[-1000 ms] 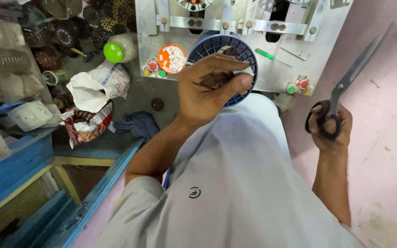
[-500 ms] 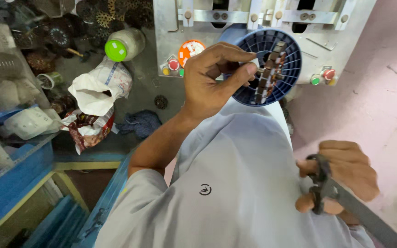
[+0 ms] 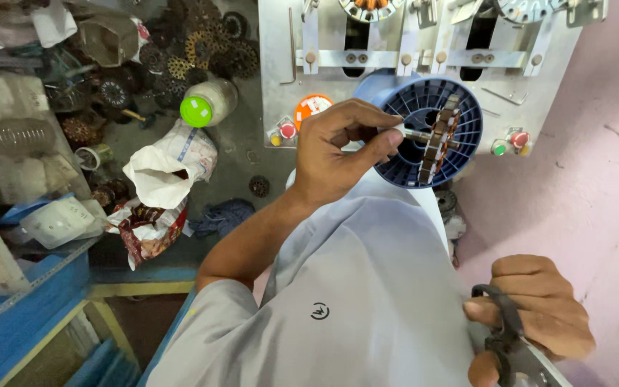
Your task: The person assembles a circular electrical component by inserting white plastic spacers into slots on a copper-wound stator. They use scissors to trim excess material and a screwdriver to adjust the assembly, working in a cluttered workshop environment.
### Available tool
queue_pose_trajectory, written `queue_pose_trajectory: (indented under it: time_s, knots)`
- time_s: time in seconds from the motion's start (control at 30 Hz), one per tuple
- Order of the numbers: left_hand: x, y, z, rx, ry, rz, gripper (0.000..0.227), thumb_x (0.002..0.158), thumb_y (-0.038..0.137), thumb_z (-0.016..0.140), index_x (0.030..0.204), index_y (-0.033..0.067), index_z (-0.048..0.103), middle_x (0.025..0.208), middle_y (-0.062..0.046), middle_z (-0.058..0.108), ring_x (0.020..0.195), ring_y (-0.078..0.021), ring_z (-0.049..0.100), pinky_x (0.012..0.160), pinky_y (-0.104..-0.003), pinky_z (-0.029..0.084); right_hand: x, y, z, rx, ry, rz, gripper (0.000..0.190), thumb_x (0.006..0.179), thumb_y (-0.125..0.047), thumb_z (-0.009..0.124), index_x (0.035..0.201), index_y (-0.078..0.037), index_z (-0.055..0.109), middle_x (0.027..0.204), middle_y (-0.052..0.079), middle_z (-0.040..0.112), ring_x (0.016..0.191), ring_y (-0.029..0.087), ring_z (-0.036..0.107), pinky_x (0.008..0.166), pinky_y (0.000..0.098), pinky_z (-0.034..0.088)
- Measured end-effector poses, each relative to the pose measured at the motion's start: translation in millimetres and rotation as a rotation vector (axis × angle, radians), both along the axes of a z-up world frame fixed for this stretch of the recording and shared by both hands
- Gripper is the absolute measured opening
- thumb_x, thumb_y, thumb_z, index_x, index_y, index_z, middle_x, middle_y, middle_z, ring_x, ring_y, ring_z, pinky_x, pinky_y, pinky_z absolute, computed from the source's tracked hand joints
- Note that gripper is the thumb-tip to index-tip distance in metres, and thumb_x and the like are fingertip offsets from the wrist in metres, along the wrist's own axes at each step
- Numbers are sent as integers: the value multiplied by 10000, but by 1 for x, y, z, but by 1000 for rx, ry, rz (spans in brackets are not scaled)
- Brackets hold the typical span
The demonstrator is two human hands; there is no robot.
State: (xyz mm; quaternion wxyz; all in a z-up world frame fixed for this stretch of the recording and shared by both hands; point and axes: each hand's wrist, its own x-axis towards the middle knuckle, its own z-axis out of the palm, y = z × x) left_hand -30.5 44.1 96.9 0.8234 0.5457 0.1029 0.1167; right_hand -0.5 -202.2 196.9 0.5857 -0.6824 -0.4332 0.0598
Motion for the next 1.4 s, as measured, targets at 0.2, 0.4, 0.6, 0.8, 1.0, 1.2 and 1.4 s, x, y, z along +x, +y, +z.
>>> queue_pose_trajectory:
  time_s: [0.2, 0.4, 0.6, 0.8, 1.0, 1.2, 1.4]
  knots:
    - [4, -4, 0, 50, -25, 16, 147, 989, -40, 736, 1129, -47, 692, 1079, -116, 694, 848, -130, 721, 717, -250, 623, -1, -18, -8, 45, -42, 53, 591, 859, -551, 793, 888, 30, 685, 513, 16, 579, 390, 127, 452, 460, 314, 366]
    - [18, -19, 11, -20, -26, 20, 146, 991, -64, 736, 1132, -74, 698, 1079, -130, 703, 864, -146, 724, 737, -262, 621, 21, -44, -48, 148, 183, 108, 612, 810, -588, 799, 910, 9, 702, 543, -17, 591, 426, 103, 502, 471, 297, 385]
    - [40, -44, 27, -4, -86, 33, 165, 1022, -71, 729, 1184, -75, 697, 1061, -128, 684, 819, -133, 724, 709, -237, 610, 26, -71, -92, -118, 625, 13, 726, 827, -543, 847, 1123, 78, 615, 743, 30, 599, 644, 119, 594, 642, 263, 491]
    - [55, -68, 31, 93, -4, 114, 169, 1013, -59, 740, 1176, -67, 696, 1014, -100, 701, 766, -111, 726, 674, -235, 617, 37, -91, -109, -319, 749, 43, 499, 741, -291, 870, 1029, 59, 661, 639, 24, 627, 553, 109, 569, 689, 291, 491]
    - [59, -91, 28, 49, -49, 200, 129, 1039, -84, 733, 1154, -69, 676, 967, -109, 714, 795, -124, 737, 692, -229, 606, 50, -100, -108, -297, 650, 110, 402, 767, -202, 858, 1002, 49, 650, 642, 48, 659, 578, 123, 618, 898, 363, 585]
    - [58, -100, 32, 99, -61, 235, 131, 1038, -93, 728, 1159, -65, 686, 1007, -113, 701, 822, -119, 730, 693, -222, 603, 57, -107, -105, -309, 585, 130, 373, 775, -196, 852, 989, 38, 657, 617, 45, 643, 563, 124, 617, 912, 370, 602]
    - [55, -106, 31, 84, -78, 269, 125, 1037, -104, 721, 1154, -70, 688, 1072, -119, 696, 843, -127, 729, 718, -240, 628, 59, -111, -106, -318, 543, 149, 366, 771, -227, 862, 925, 6, 626, 605, 40, 644, 548, 121, 628, 874, 354, 606]
